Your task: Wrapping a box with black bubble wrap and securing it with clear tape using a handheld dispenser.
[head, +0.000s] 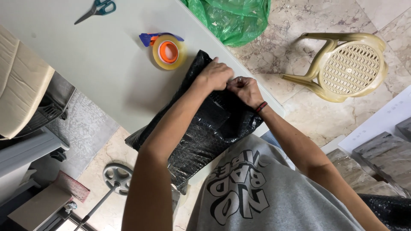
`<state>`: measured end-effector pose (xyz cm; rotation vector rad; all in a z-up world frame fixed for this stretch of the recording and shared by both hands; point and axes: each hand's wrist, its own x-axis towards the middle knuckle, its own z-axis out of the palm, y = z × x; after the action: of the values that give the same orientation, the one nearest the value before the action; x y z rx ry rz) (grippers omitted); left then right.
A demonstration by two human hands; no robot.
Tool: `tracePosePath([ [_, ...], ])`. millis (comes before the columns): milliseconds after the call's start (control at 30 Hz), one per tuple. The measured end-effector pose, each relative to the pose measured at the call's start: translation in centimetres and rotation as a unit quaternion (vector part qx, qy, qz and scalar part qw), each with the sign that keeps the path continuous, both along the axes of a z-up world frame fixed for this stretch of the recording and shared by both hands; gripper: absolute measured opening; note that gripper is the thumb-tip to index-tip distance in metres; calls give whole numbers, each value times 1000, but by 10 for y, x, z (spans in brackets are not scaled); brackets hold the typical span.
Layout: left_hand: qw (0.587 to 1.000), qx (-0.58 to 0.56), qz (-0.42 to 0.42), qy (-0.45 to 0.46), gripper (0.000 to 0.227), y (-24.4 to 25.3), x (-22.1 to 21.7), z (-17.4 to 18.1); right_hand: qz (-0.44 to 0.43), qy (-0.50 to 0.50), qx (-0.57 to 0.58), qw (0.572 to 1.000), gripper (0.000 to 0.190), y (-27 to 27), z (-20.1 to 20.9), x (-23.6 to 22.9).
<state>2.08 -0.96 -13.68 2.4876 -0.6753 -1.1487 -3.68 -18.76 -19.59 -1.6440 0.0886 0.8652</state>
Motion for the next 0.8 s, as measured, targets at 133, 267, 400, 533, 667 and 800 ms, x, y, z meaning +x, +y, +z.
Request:
tracePosePath([
  [133,996,-16,-20,-81,58,-10,-29,138,-1,-28,-50,998,5,-1,-60,-6],
  [267,994,81,-20,77,52,9,-90,182,11,-12,-36,999,11,7,-12,-1],
  [400,987,121,-56,87,66,14,-111,121,62,-45,-50,996,12,11,32,8],
  [533,990,138,-42,7,56,13,-120,87,147,-122,-78,978,14,20,44,-5],
  [667,994,56,45,-87,50,17,-121,106,152,-168,-86,970,14,35,69,-30],
  [800,966,-52,68,-244,40,23,-115,116,123,-163,-71,976,13,37,22,-43],
])
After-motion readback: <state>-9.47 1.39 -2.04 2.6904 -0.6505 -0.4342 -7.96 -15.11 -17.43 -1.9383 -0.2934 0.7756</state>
